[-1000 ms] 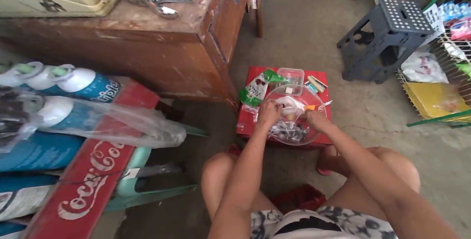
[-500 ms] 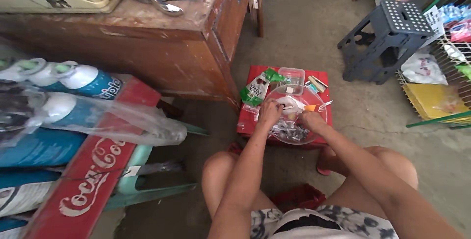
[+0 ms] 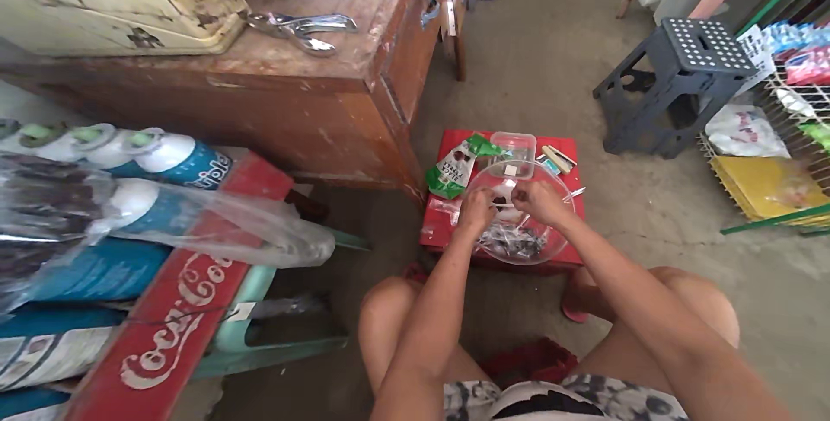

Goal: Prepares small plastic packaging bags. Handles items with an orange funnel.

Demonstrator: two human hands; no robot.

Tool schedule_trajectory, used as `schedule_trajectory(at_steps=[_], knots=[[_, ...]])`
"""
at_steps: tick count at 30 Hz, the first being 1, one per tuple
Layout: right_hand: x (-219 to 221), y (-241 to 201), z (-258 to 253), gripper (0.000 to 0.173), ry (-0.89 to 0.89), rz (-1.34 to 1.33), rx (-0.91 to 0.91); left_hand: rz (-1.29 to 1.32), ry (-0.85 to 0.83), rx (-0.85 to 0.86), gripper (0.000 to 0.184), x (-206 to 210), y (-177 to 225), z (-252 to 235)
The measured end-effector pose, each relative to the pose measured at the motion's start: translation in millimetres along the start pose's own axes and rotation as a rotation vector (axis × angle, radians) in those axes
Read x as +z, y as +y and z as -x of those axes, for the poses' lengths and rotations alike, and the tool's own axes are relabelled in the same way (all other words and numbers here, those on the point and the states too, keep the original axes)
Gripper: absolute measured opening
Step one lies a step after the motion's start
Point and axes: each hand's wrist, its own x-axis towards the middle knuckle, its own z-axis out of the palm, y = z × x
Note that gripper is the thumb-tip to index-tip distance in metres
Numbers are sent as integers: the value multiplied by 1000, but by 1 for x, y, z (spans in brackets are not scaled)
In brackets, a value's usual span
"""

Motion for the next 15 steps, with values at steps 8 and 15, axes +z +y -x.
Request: schedule_trajectory(at_steps=[8,15], knots=[[2,2,-8,46,197,55,100,65,-36,121,34,2,3,-3],[11,20,-12,30,194,-143,208,-165,27,8,34,5,13,-2]])
